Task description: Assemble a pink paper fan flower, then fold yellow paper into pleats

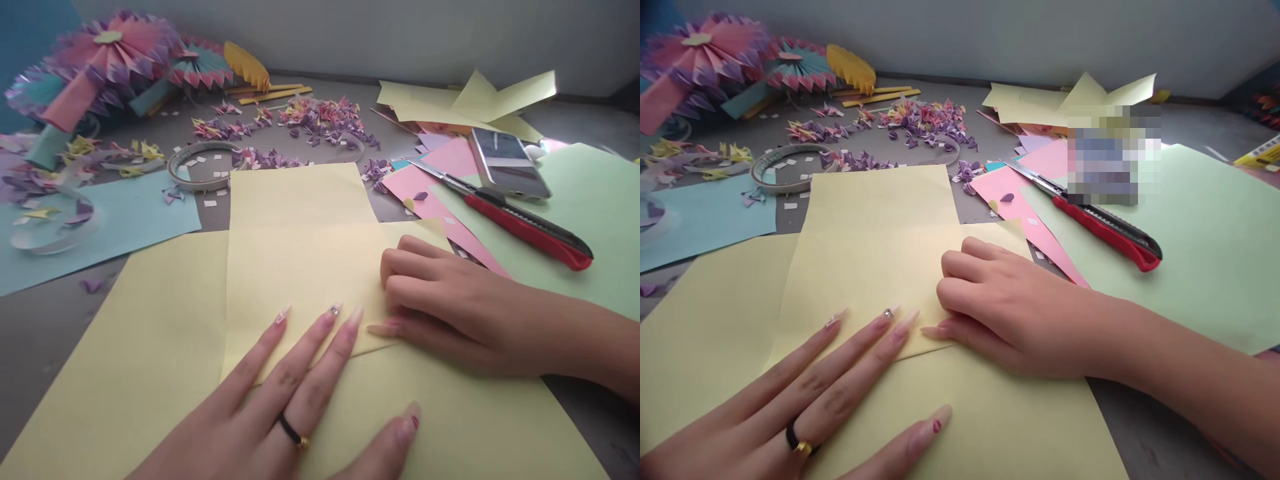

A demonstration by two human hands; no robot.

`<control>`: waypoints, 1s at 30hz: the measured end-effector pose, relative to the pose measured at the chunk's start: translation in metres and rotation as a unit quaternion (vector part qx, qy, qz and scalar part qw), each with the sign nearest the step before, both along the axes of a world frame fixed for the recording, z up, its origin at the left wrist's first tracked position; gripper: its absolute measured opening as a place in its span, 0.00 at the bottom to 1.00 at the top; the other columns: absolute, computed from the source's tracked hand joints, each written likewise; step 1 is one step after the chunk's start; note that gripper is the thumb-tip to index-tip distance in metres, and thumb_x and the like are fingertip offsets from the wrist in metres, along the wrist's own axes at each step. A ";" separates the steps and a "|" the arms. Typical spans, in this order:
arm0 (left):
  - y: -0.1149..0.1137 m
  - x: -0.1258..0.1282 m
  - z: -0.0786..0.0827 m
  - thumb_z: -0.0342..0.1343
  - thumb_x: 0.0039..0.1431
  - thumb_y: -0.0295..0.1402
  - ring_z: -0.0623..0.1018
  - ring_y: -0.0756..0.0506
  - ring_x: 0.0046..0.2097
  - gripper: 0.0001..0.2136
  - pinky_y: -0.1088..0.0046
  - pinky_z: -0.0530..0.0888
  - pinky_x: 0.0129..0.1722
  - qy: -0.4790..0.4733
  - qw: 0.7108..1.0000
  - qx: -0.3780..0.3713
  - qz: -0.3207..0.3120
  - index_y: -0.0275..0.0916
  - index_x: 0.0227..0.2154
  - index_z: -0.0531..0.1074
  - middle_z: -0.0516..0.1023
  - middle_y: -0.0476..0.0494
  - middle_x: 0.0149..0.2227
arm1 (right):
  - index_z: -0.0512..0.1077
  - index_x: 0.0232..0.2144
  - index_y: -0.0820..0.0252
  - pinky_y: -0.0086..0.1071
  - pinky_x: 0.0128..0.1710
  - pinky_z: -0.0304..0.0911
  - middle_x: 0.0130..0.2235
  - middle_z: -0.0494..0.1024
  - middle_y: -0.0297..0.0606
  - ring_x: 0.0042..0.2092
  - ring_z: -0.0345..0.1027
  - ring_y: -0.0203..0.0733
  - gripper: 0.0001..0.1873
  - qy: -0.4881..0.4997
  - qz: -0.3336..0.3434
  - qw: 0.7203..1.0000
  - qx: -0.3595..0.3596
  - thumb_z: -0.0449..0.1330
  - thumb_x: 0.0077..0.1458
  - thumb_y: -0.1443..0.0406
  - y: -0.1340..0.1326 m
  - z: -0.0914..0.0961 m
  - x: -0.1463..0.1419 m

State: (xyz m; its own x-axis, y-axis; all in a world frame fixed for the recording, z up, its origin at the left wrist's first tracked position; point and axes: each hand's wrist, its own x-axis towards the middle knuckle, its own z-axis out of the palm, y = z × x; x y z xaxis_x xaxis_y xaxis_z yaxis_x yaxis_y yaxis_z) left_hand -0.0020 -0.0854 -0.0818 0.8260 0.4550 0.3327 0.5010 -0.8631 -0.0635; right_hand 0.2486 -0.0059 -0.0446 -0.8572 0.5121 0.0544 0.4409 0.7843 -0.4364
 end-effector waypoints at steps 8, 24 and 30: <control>-0.002 0.003 -0.004 0.50 0.65 0.41 0.61 0.35 0.66 0.25 0.52 0.55 0.65 -0.020 1.000 0.002 0.013 0.54 0.64 0.57 0.70 0.41 0.59 | 0.56 0.26 0.58 0.35 0.38 0.53 0.33 0.63 0.35 0.35 0.54 0.39 0.14 -0.022 0.004 1.000 -0.018 0.49 0.67 0.65 0.002 0.001 -0.002; -0.006 0.002 -0.004 0.45 0.67 0.30 0.63 0.43 0.66 0.24 0.63 0.59 0.65 -0.026 0.999 0.032 0.018 0.50 0.64 0.58 0.72 0.45 0.58 | 0.56 0.26 0.57 0.34 0.37 0.53 0.33 0.63 0.35 0.36 0.54 0.39 0.14 -0.031 0.017 0.999 -0.001 0.49 0.67 0.66 0.003 0.000 -0.001; -0.007 0.003 -0.006 0.47 0.65 0.28 0.63 0.41 0.66 0.25 0.62 0.59 0.65 -0.032 0.999 0.018 0.014 0.50 0.64 0.59 0.72 0.44 0.59 | 0.56 0.26 0.57 0.35 0.37 0.53 0.33 0.64 0.36 0.35 0.54 0.40 0.14 -0.037 0.013 0.999 -0.001 0.49 0.66 0.66 0.003 0.001 -0.002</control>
